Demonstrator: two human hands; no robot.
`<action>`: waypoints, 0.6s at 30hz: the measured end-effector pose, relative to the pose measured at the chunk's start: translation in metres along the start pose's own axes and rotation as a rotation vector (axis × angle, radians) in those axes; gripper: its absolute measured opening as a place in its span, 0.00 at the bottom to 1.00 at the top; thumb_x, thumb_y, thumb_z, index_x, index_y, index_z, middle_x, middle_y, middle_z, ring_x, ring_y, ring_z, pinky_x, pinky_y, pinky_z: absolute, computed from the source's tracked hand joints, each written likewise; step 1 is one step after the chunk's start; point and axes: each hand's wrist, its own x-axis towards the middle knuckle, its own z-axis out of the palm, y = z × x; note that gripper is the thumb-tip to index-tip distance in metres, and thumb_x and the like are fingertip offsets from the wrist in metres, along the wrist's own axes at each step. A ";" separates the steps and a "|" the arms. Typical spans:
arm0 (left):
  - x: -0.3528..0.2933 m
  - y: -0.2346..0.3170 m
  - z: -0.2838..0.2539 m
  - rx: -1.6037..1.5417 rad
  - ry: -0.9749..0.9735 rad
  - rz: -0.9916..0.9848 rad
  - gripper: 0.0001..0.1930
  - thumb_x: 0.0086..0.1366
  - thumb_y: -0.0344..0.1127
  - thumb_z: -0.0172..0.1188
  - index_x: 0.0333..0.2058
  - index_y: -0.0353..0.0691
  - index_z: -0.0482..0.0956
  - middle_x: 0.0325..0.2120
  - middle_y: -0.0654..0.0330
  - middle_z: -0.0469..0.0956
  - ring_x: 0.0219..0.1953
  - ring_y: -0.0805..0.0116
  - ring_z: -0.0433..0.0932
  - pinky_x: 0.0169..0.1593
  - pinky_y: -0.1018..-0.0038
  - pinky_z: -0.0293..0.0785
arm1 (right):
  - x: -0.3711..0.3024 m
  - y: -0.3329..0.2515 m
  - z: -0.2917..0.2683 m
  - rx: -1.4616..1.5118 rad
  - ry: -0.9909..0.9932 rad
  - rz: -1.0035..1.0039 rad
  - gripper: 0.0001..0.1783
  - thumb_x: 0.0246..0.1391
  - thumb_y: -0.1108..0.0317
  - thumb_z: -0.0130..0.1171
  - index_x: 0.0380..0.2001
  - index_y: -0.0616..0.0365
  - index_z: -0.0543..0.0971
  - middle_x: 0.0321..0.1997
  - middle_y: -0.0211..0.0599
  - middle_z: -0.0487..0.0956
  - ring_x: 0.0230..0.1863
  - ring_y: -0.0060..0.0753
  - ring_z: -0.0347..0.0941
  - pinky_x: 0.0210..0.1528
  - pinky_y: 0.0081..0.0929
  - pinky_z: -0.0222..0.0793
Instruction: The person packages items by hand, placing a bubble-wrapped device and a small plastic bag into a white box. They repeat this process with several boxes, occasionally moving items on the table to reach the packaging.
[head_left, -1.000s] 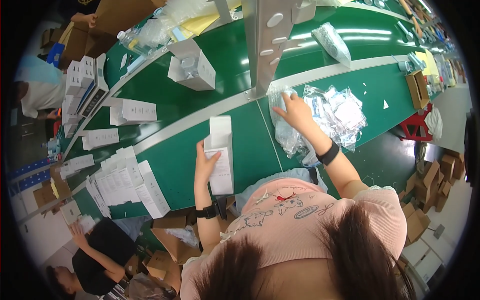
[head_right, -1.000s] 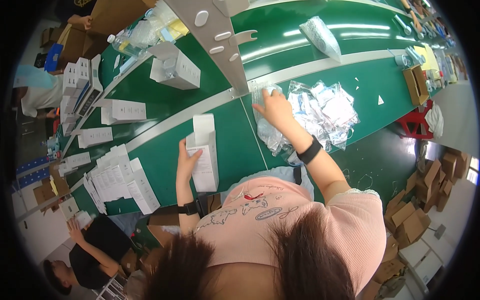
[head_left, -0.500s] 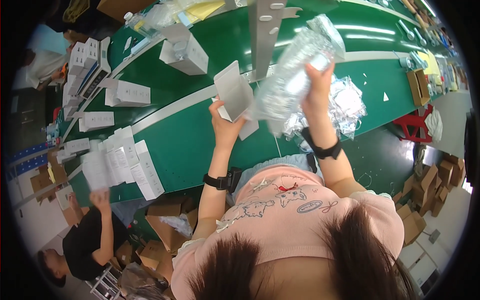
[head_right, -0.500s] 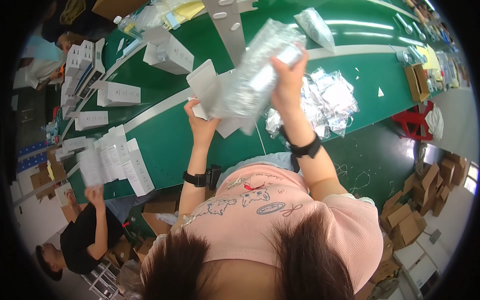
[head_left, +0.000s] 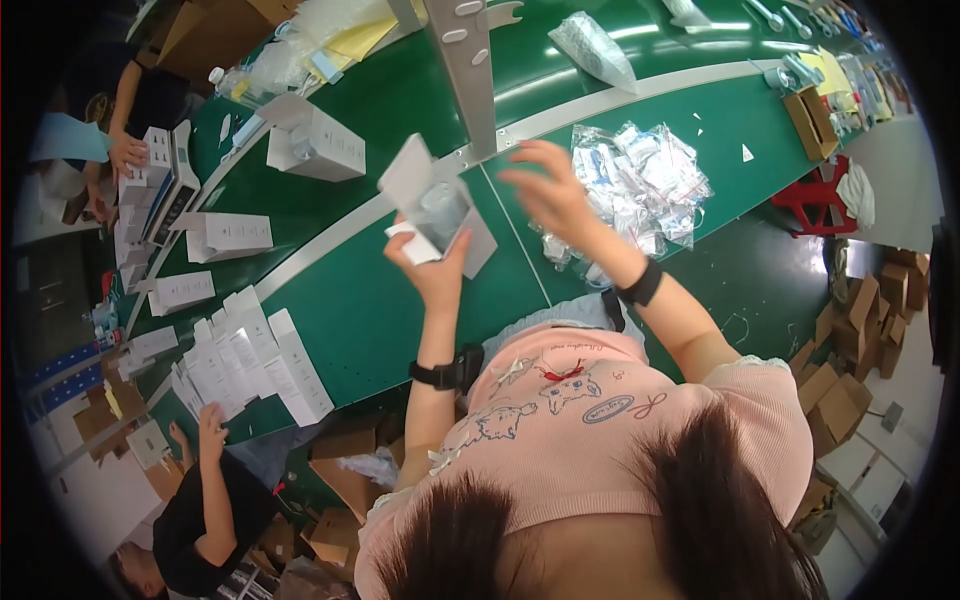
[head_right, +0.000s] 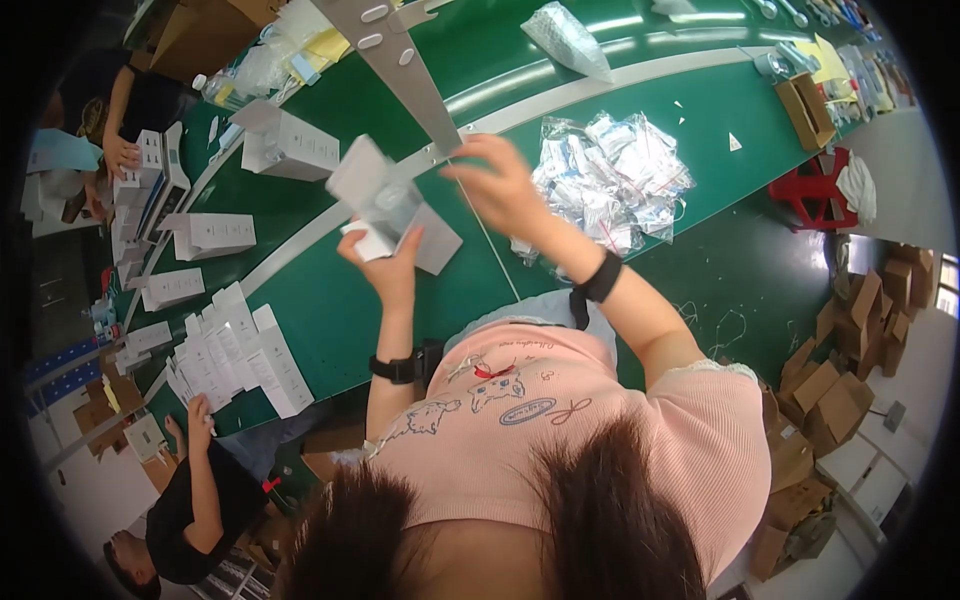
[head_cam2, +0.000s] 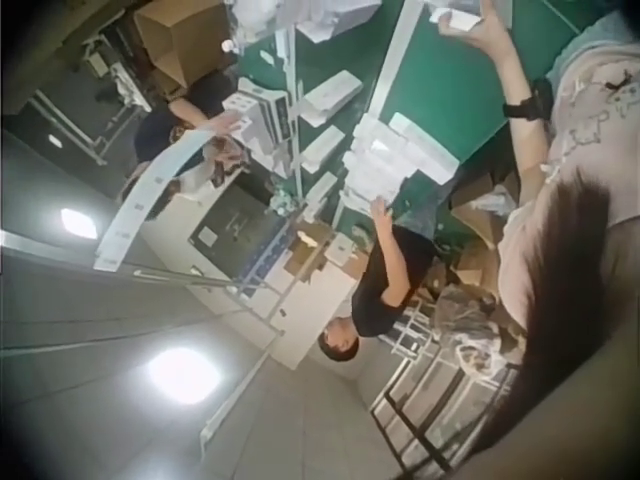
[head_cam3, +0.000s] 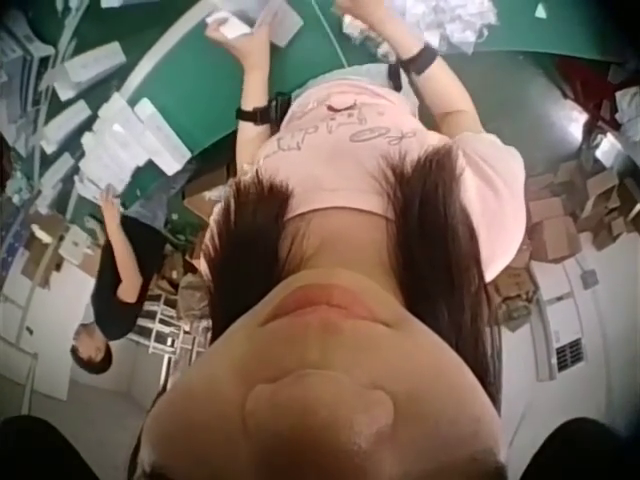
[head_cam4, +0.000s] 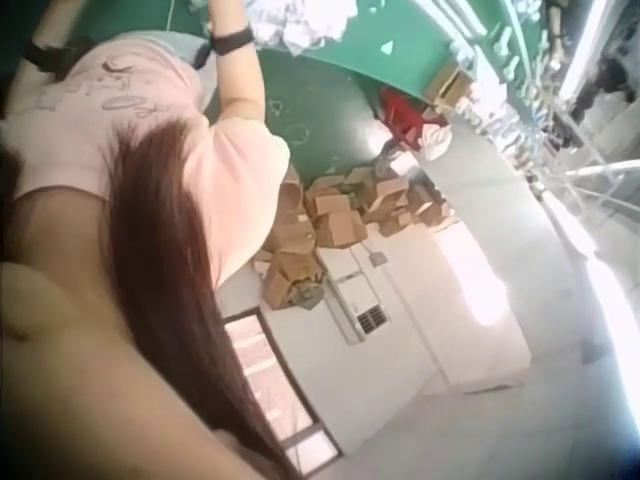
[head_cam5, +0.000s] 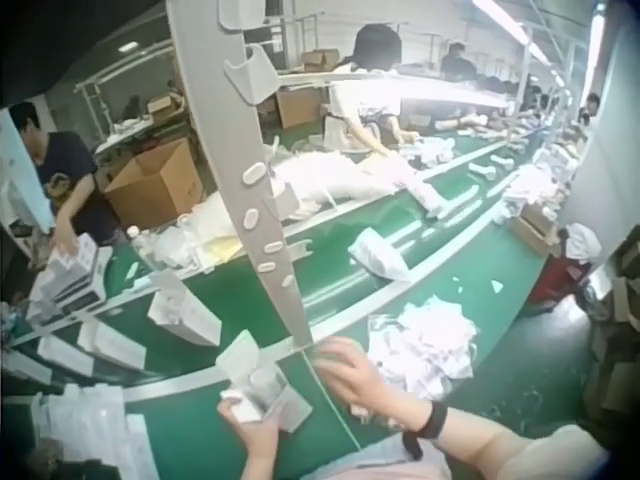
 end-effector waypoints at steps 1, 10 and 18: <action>0.006 0.002 -0.003 -0.020 0.036 0.056 0.37 0.39 0.30 0.72 0.41 0.41 0.50 0.49 0.42 0.57 0.52 0.53 0.60 0.55 0.63 0.56 | -0.008 0.031 -0.011 -0.046 0.022 0.057 0.23 0.33 0.84 0.49 0.37 0.54 0.76 0.47 0.44 0.68 0.52 0.48 0.61 0.52 0.38 0.58; -0.013 -0.012 -0.016 0.404 -0.077 0.142 0.35 0.41 0.33 0.71 0.45 0.39 0.56 0.43 0.50 0.61 0.49 0.57 0.62 0.50 0.67 0.60 | -0.070 0.191 -0.106 -1.035 -0.430 0.424 0.16 0.33 0.76 0.55 0.33 0.54 0.75 0.45 0.36 0.70 0.51 0.42 0.62 0.48 0.37 0.62; 0.016 0.045 -0.019 0.520 -0.142 0.063 0.16 0.43 0.31 0.67 0.31 0.35 0.72 0.42 0.49 0.66 0.41 0.56 0.69 0.41 0.70 0.66 | -0.001 0.092 -0.102 -0.197 -0.226 0.563 0.20 0.35 0.76 0.63 0.37 0.57 0.72 0.42 0.36 0.71 0.43 0.34 0.70 0.40 0.27 0.67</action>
